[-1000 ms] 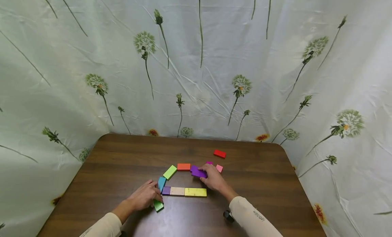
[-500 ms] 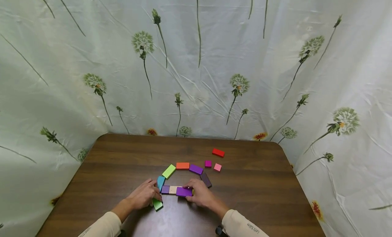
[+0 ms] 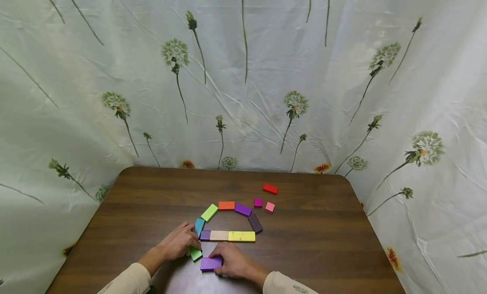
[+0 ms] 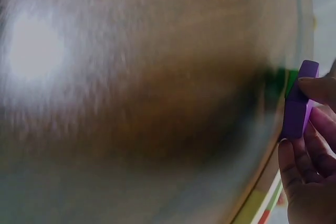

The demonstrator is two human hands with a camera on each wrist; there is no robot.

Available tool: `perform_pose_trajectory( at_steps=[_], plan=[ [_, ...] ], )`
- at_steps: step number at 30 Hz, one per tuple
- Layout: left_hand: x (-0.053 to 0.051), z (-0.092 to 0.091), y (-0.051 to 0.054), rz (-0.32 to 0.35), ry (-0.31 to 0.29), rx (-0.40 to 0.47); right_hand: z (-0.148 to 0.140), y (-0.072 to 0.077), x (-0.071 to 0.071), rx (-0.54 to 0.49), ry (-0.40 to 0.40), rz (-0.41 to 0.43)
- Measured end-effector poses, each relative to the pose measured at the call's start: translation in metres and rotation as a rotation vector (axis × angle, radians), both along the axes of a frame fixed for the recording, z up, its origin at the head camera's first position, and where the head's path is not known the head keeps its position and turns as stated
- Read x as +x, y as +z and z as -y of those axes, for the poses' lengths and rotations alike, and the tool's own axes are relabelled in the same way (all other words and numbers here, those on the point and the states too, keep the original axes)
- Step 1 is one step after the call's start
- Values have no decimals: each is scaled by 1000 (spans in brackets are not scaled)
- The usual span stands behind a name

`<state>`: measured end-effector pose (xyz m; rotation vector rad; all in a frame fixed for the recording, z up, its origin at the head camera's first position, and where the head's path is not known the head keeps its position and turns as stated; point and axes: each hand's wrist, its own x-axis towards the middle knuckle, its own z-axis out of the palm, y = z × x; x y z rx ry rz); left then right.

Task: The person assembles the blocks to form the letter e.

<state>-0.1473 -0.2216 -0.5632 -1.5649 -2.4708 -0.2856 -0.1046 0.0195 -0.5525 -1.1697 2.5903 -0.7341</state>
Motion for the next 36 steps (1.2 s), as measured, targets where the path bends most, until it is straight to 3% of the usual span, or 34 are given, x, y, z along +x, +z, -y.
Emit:
perform_pose_trajectory(
  at_steps=[5,10,18,36],
  plan=[
    [-1,1,0,17,6,-12,7,-8,4,-9,16,-44],
    [-2,1,-1,25,11,-18,12,-19,8,-46,-20,-111],
    [-2,1,0,33,16,-35,18,-22,10,-68,-75,-86],
    [-2,0,0,21,8,-24,18,-23,9,-64,-62,-53]
  ],
)
